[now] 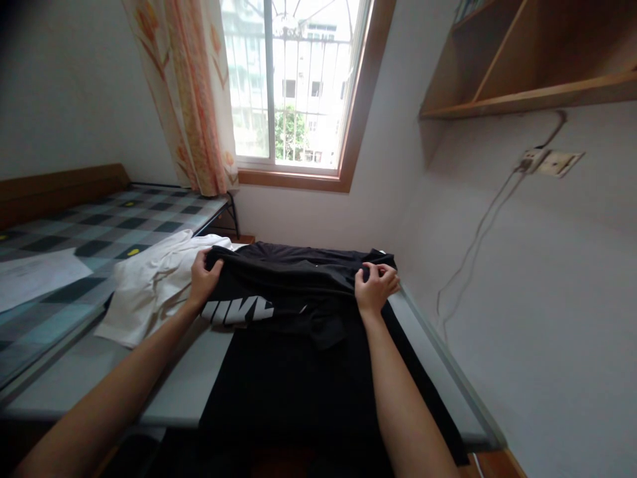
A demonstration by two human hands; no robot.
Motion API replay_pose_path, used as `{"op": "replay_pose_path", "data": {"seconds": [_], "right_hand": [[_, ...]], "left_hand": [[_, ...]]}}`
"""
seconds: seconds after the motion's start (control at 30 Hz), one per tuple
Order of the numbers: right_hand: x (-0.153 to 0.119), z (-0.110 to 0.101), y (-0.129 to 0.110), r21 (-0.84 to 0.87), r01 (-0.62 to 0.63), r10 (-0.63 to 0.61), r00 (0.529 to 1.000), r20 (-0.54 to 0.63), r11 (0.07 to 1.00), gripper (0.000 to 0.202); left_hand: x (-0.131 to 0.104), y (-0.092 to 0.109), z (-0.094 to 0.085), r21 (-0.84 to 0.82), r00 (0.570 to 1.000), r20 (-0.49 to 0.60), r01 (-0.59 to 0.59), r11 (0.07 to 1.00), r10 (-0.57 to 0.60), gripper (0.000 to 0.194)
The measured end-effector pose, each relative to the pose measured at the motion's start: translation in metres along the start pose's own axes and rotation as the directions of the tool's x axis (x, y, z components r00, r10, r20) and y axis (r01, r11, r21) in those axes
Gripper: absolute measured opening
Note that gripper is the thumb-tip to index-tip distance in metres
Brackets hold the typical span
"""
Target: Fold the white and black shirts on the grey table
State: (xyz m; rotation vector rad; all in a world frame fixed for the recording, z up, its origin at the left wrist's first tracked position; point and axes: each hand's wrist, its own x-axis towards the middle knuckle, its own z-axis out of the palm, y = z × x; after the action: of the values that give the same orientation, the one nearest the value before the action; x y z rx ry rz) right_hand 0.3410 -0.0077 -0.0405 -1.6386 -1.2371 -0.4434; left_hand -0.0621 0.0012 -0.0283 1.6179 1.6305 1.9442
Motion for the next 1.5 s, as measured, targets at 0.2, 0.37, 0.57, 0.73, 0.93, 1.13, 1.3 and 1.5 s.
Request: {"op": "replay_pose_path", "data": {"seconds": [0.2,0.37,0.57,0.73,0.93,1.13,1.3,1.5], "right_hand": [[-0.022,0.017,-0.027,0.339,0.344,-0.479,0.704,0.524,0.876,0.035],[-0.027,0.024,-0.026,0.368,0.128,-0.341,0.724,0.600,0.921,0.027],[-0.016,0.018,-0.029,0.576,-0.089,-0.127,0.937,0.325,0.813,0.026],[-0.007,0.018,-0.017,0.556,-0.124,0.148,0.989,0.002,0.822,0.021],[-0.009,0.021,-0.008,0.471,0.023,-0.104,0.983,0.148,0.882,0.017],[-0.013,0.018,-0.015,0.468,0.112,-0.265,0.925,0.274,0.877,0.010],[-0.011,0.011,-0.012,0.287,0.135,-0.215,0.939,0.267,0.948,0.014],[-0.009,0.005,-0.010,0.237,0.092,-0.126,0.983,0.131,0.967,0.018]], "left_hand": [[-0.015,0.013,0.000,0.204,0.960,0.129,-0.272,0.940,0.250,0.019],[-0.017,0.021,-0.002,0.310,0.972,-0.025,-0.216,0.926,0.235,0.041],[-0.016,0.021,-0.001,0.307,0.966,0.172,-0.241,0.921,0.195,0.025],[-0.018,0.018,0.003,0.092,0.885,0.433,-0.234,0.968,0.173,0.035],[-0.028,0.019,0.007,0.090,0.759,0.590,-0.402,0.911,0.277,0.049],[-0.046,0.014,0.009,0.112,0.518,0.832,-0.503,0.857,0.196,0.071],[-0.048,0.019,0.011,0.138,0.573,0.795,-0.491,0.860,0.199,0.062],[-0.051,0.021,0.016,0.130,0.523,0.837,-0.474,0.871,0.160,0.044]]}}
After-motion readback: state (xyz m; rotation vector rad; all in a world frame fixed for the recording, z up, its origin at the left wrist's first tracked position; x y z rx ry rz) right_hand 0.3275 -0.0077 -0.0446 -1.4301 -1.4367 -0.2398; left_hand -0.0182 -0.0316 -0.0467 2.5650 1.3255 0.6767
